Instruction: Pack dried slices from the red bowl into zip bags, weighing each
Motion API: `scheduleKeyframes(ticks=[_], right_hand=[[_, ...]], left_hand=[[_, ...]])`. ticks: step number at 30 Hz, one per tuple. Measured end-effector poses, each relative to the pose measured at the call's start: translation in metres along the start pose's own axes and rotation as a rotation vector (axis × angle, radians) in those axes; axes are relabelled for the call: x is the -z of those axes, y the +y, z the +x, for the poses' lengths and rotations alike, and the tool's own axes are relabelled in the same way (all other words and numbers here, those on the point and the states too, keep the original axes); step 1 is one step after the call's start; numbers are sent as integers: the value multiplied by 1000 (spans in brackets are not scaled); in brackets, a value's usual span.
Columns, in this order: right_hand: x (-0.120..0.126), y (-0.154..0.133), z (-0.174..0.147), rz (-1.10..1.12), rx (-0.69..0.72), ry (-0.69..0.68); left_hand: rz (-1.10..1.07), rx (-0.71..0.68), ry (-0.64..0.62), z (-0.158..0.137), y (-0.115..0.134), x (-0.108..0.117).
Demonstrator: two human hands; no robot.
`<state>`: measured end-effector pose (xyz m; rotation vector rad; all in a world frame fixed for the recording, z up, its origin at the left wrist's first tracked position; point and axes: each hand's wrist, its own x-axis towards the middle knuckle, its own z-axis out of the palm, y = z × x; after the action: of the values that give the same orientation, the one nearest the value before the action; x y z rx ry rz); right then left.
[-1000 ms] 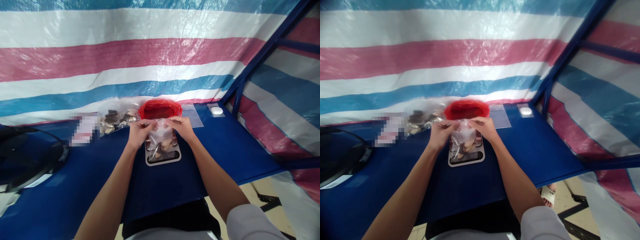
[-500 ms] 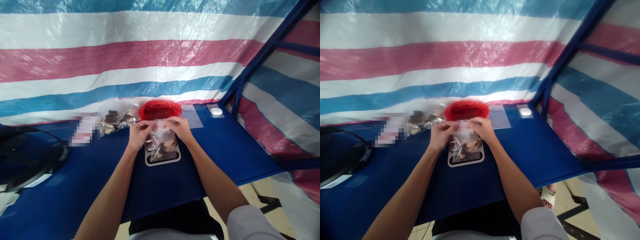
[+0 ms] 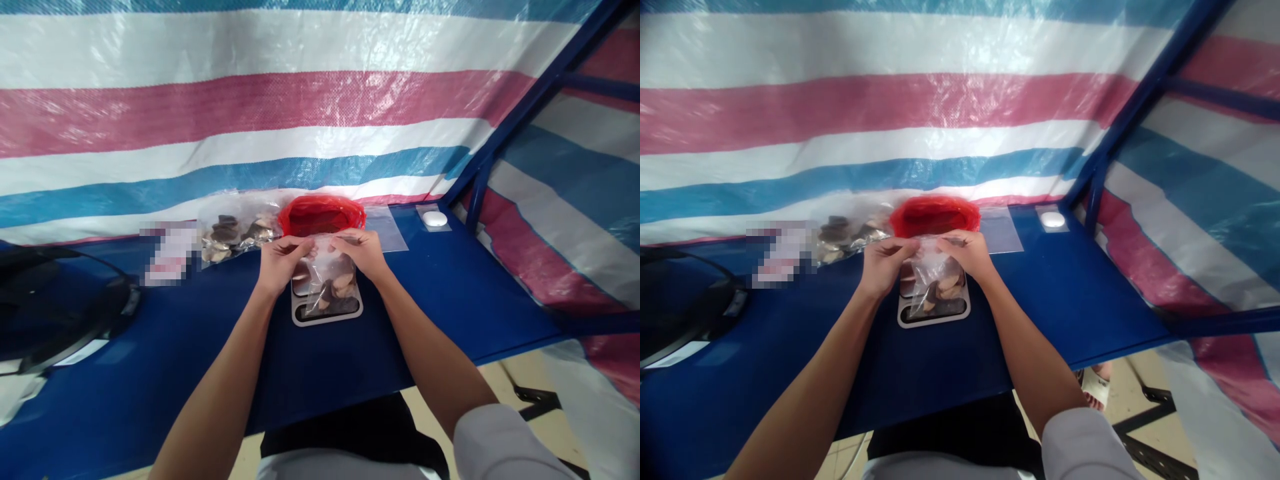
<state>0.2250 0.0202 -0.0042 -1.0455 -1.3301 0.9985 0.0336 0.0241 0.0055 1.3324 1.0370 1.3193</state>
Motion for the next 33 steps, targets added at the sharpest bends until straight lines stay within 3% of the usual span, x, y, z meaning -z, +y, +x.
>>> scheduleKeyframes(ticks=[7,18,23,33], right_hand=[[16,3,3,19,7,-43],[4,6,1,2,-24,-108],[7,8,2,-16,-42,-78],[12,4,5,54,-69,-7]], left_hand=[[0,1,27,2,-6,3],[58,-6,-11,-1,2,-2],[78,7,2,-1,-2,0],[-144,144,3,1,-5,5]])
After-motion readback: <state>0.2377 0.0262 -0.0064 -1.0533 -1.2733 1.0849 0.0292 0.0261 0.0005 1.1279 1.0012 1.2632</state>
